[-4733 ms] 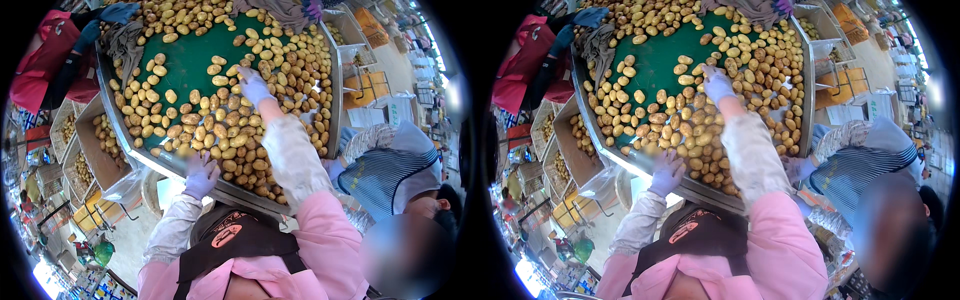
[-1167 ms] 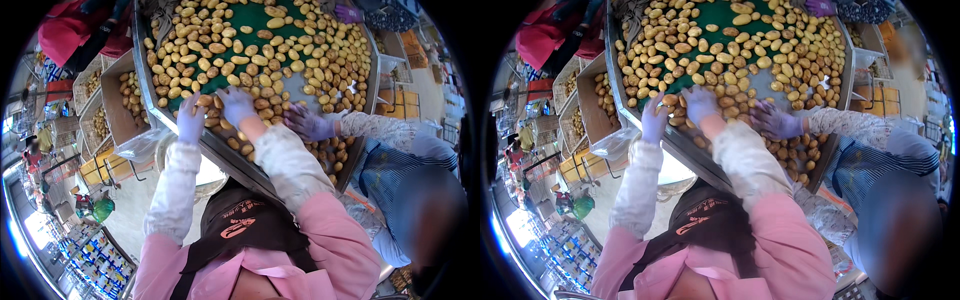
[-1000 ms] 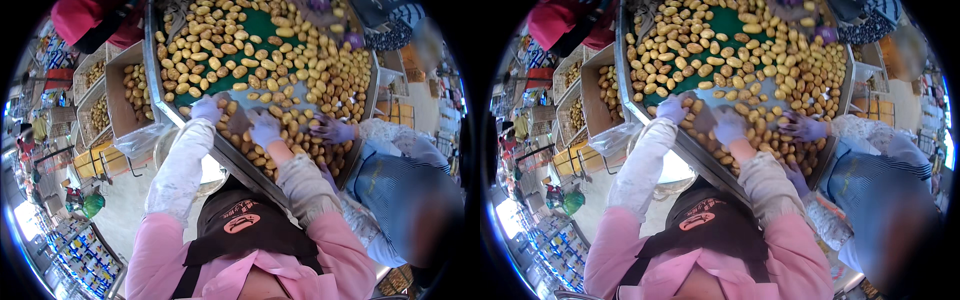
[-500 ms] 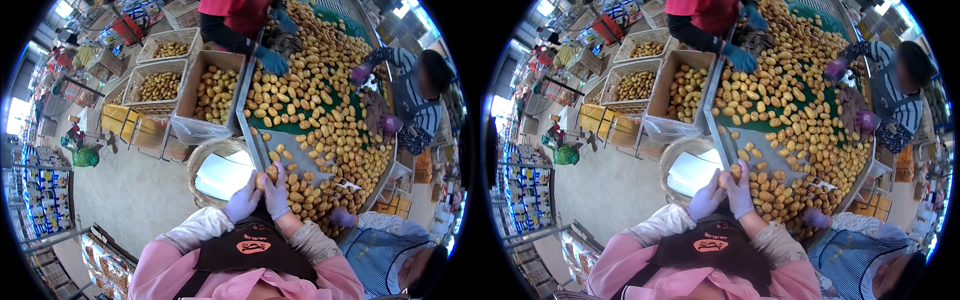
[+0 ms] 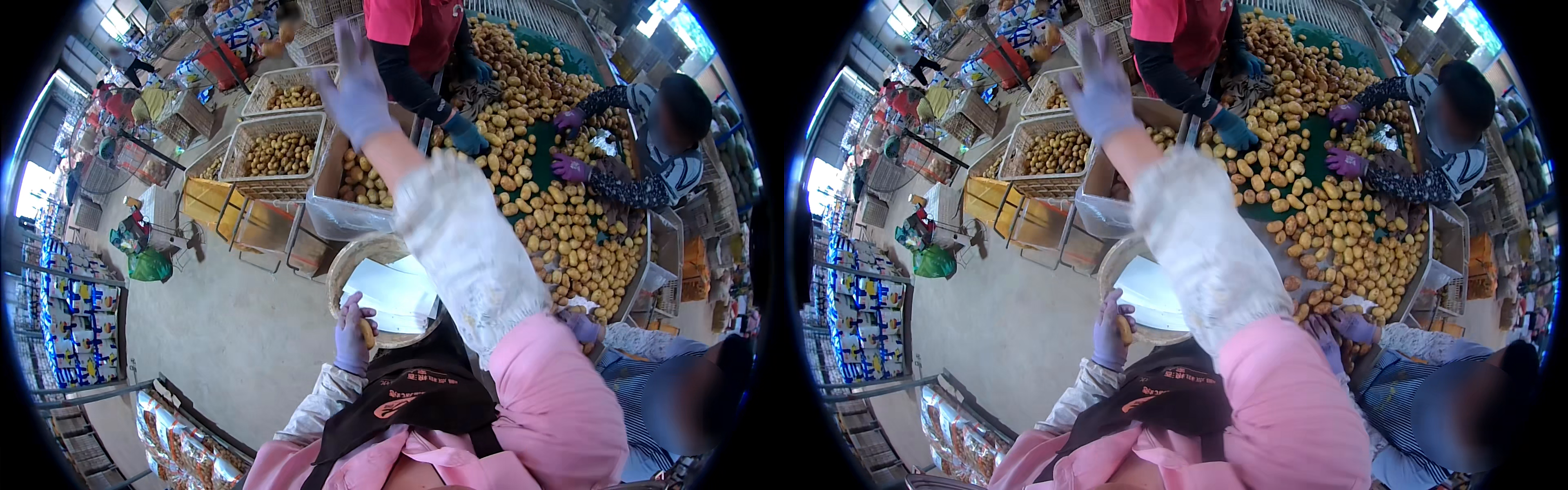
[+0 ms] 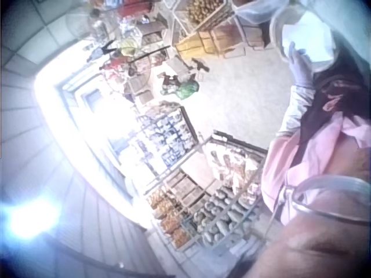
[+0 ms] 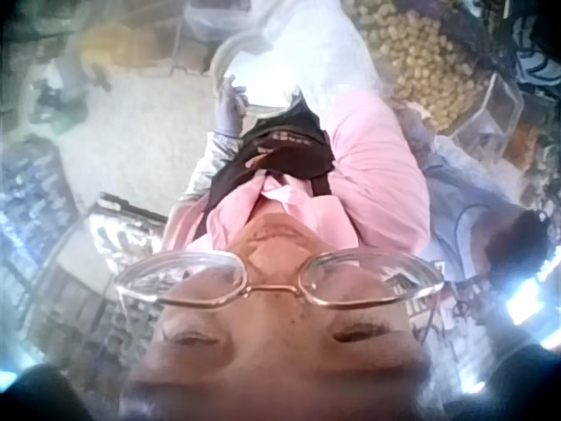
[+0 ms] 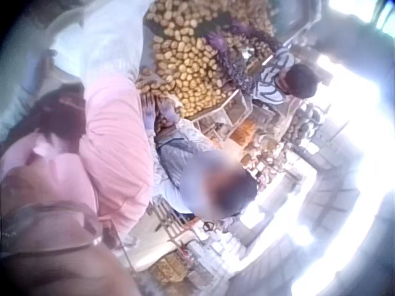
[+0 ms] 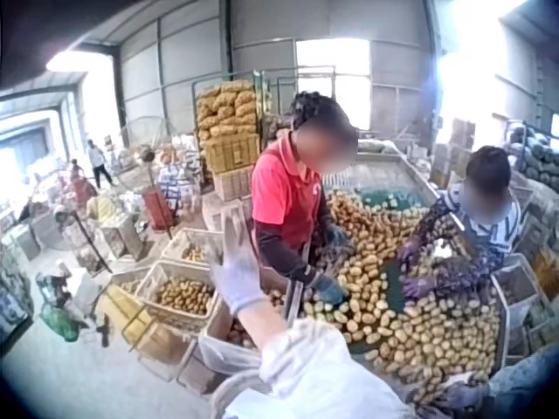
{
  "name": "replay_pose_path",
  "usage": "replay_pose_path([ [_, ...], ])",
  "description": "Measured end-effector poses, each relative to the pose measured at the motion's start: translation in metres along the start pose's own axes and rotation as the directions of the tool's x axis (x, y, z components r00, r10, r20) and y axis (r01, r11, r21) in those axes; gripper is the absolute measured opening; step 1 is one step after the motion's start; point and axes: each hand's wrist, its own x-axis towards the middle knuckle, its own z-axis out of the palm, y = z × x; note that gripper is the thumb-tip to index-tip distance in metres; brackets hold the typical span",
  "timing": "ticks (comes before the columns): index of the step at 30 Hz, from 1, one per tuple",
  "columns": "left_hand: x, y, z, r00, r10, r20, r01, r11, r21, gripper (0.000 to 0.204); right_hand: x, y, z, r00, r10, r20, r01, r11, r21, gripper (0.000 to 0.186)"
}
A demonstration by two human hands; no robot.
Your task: The person sorts potatoes on a conveyor belt, places them into clear plastic bags, weighs the bags on a digital scale, and seals them with a handheld heat sealer. The sealed bags are then stacked on a nearby table.
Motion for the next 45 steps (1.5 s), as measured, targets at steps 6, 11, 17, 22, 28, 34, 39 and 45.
replay_pose_path([
  [6,0.057,0.003,-0.003,0.919,-0.388,-0.061,0.311,0.814,-0.49,0.028,-0.253,0.035,-0.164,0.634,0.412,0.654,-0.461,0.881,-0.108,0.025],
  [11,0.173,0.082,0.042,0.946,0.119,0.301,-0.03,0.958,-0.286,0.025,-0.34,0.033,-0.312,0.493,0.634,0.596,-0.31,0.768,-0.561,0.043],
  [17,0.284,0.096,0.084,0.951,0.177,-0.254,-0.155,0.982,0.106,0.033,-0.391,0.007,-0.461,0.409,0.679,0.609,-0.134,0.705,-0.696,0.047],
  [22,0.267,-0.006,0.143,0.847,0.398,0.354,-0.53,0.693,0.489,0.036,-0.346,0.066,-0.518,0.489,0.836,0.249,-0.35,0.45,-0.822,0.041],
  [28,0.307,-0.066,0.302,0.533,0.131,0.836,-0.831,-0.106,0.547,0.045,-0.2,0.285,-0.533,0.58,0.775,-0.252,-0.643,0.244,-0.726,0.048],
  [34,0.282,-0.16,0.369,0.638,-0.049,0.768,-0.73,-0.356,0.584,0.047,-0.268,0.324,-0.505,0.455,0.89,0.04,-0.208,0.149,-0.967,0.071],
  [39,0.192,-0.188,0.302,0.382,-0.235,0.894,-0.802,-0.564,0.194,0.062,-0.337,0.157,-0.537,0.358,0.923,0.144,-0.262,0.248,-0.933,0.071],
  [45,0.11,-0.168,0.23,0.467,-0.369,0.803,-0.842,-0.463,0.277,0.056,-0.331,0.072,-0.506,0.512,0.855,-0.079,-0.56,0.263,-0.786,0.048],
])
